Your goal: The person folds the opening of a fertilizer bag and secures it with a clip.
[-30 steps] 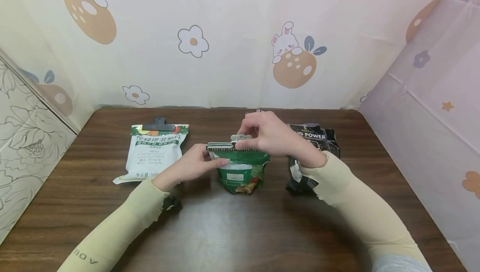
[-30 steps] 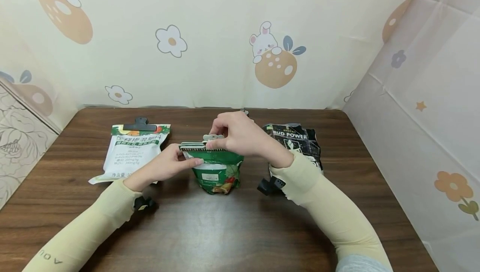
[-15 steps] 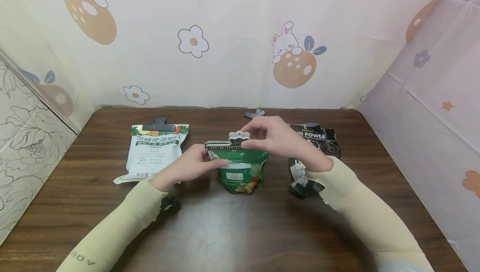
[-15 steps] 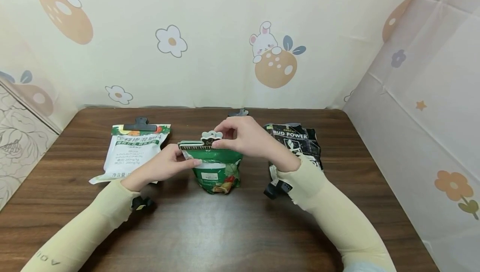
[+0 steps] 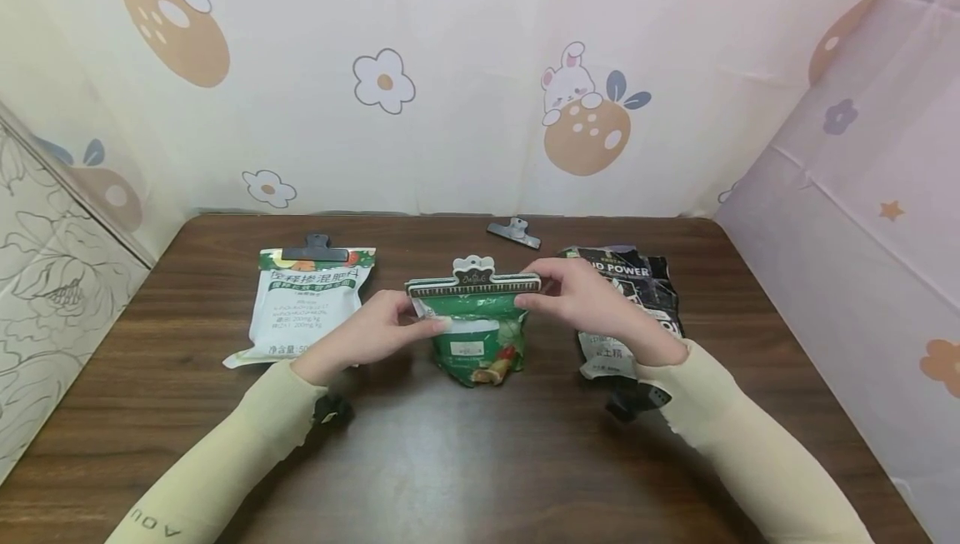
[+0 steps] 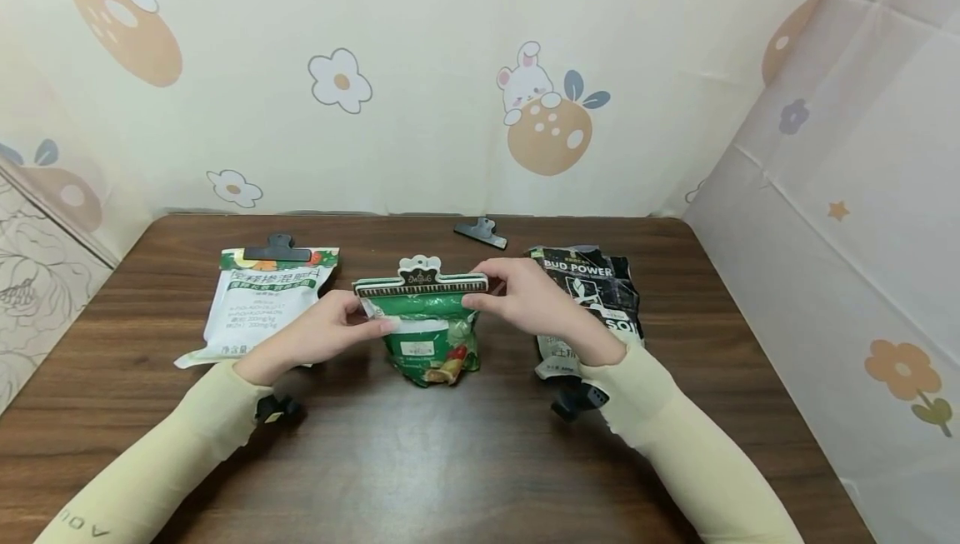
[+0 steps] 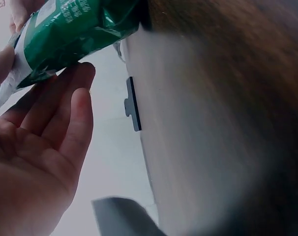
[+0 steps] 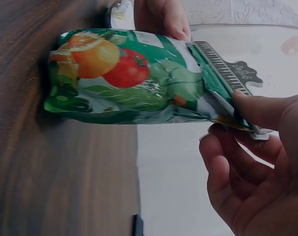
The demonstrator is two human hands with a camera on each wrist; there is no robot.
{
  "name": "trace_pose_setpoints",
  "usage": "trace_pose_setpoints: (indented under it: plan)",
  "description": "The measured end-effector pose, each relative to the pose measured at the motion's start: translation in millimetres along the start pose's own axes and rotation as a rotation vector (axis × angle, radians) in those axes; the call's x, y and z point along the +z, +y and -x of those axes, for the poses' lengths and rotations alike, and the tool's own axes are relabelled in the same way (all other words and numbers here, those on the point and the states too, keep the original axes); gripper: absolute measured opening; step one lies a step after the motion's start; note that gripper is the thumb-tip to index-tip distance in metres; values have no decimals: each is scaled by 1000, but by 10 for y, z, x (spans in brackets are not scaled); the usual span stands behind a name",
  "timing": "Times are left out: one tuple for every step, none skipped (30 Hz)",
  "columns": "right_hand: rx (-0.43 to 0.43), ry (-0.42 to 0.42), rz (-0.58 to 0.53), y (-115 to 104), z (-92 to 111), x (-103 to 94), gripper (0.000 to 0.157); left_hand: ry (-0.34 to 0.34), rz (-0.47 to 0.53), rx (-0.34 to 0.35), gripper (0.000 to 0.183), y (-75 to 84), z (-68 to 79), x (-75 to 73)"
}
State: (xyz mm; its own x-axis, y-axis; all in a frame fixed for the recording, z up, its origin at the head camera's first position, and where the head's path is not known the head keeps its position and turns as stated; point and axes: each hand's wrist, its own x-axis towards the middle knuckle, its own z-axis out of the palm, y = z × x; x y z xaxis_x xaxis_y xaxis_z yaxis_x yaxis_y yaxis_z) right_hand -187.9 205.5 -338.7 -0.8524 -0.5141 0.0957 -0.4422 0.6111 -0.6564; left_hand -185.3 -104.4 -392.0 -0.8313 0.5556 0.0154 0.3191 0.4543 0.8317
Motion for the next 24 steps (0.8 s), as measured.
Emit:
trace_pose_setpoints:
  plan:
    - [12, 1, -14, 14, 6, 15, 14, -2, -2, -2, 27, -4, 5, 1]
    - [23, 3, -26, 30, 10, 30, 13, -3, -7, -5, 27, -10, 10, 2]
    - [35, 6, -35, 49, 13, 43, 16, 0, -17, -8, 27, -16, 12, 3]
    - [48, 7, -45, 63, 12, 56, 20, 4, -25, -8, 27, -23, 10, 4]
    - [64, 8, -56, 81, 9, 68, 25, 10, -36, -8, 28, -31, 7, 6]
    - [78, 8, -64, 97, 2, 80, 28, 21, -52, -8, 28, -39, 1, 6]
    - [96, 8, -76, 112, -8, 92, 30, 30, -64, -7, 29, -46, -5, 7]
    - [115, 10, -92, 124, -20, 103, 30, 41, -74, -9, 29, -52, -13, 8]
    - [134, 11, -111, 137, -34, 114, 30, 51, -87, -11, 29, -57, -21, 9]
    - [153, 11, -138, 149, -47, 123, 29, 57, -93, -16, 30, -61, -31, 12]
    - [169, 13, -175, 160, -61, 133, 29, 63, -95, -22, 30, -62, -40, 16]
    - [186, 15, -210, 172, -79, 149, 29, 67, -92, -30, 30, -64, -44, 15]
    - [205, 19, -255, 185, -94, 165, 30, 67, -89, -36, 30, -66, -47, 13]
    - [217, 23, -303, 203, -111, 182, 32, 66, -81, -43, 30, -65, -50, 13]
    - [233, 28, -346, 221, -124, 200, 34, 64, -73, -50, 31, -65, -53, 13]
    - [250, 36, -380, 234, -135, 214, 35, 63, -60, -58, 32, -65, -55, 14]
    - [271, 48, -414, 247, -144, 229, 37, 61, -45, -65, 33, -65, -59, 17]
    - [291, 57, -440, 260, -152, 242, 39, 58, -33, -72, 34, -65, -61, 19]
    - [310, 68, -474, 270, -160, 254, 42, 56, -23, -79, 36, -66, -64, 21]
    - [326, 74, -501, 280, -169, 265, 44, 54, -9, -89, 37, -67, -66, 24]
    - [346, 80, -522, 281, -174, 272, 45, 54, 2, -100, 39, -68, -67, 27]
    - [363, 85, -545, 280, -180, 278, 47, 51, 12, -107, 41, -70, -66, 29]
    - [379, 87, -573, 281, -188, 286, 49, 49, 21, -114, 42, -72, -68, 30]
    - [392, 85, -592, 281, -195, 293, 52, 48, 26, -122, 44, -73, -69, 31]
